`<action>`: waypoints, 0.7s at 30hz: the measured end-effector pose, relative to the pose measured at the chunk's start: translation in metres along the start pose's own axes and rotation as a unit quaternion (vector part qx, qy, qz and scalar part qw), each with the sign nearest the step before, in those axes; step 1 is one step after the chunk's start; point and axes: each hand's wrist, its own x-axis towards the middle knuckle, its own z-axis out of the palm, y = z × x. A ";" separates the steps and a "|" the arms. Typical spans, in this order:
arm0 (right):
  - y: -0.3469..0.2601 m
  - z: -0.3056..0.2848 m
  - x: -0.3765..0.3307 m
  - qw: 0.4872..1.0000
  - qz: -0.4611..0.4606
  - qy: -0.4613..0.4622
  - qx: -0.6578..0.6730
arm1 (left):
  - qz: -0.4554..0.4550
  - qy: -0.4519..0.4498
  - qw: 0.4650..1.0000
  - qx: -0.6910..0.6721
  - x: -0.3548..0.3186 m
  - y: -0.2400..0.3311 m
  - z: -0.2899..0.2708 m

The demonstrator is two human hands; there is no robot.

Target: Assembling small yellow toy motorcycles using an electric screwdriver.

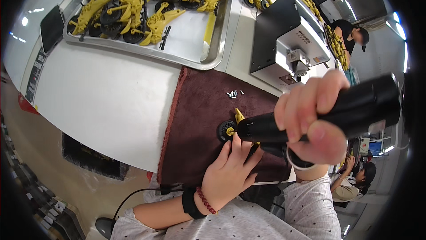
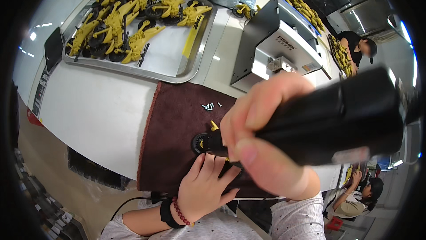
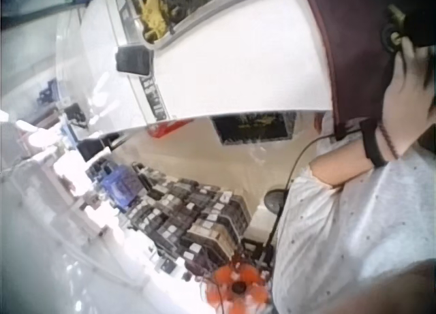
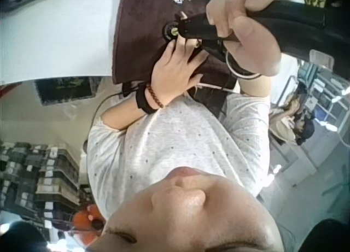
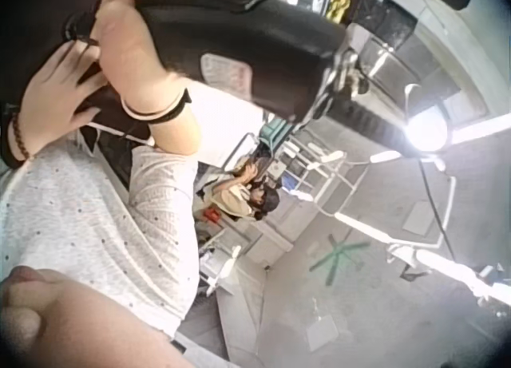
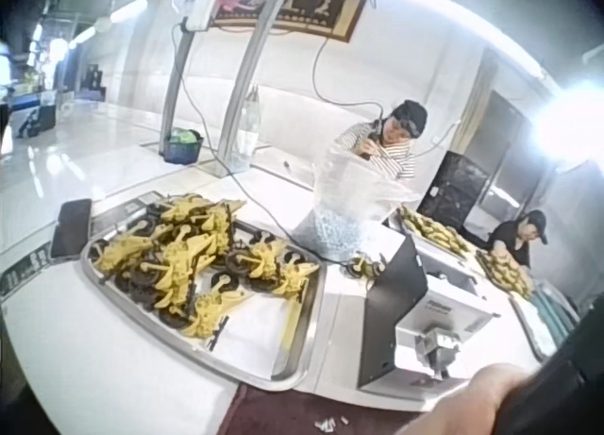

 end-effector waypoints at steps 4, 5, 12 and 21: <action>-0.012 -0.023 -0.011 0.982 -0.113 -0.150 -0.026 | -0.004 0.021 0.999 0.025 -0.003 0.001 0.003; -0.021 -0.025 -0.010 0.979 -0.133 -0.150 0.028 | -0.007 0.022 0.999 0.027 -0.001 0.000 0.003; -0.078 -0.071 -0.019 0.960 -0.279 0.032 0.023 | -0.014 -0.015 0.999 0.050 0.007 0.004 -0.005; -0.066 -0.104 0.010 0.948 -0.285 0.123 -0.069 | -0.016 -0.010 0.998 0.067 0.010 0.005 -0.006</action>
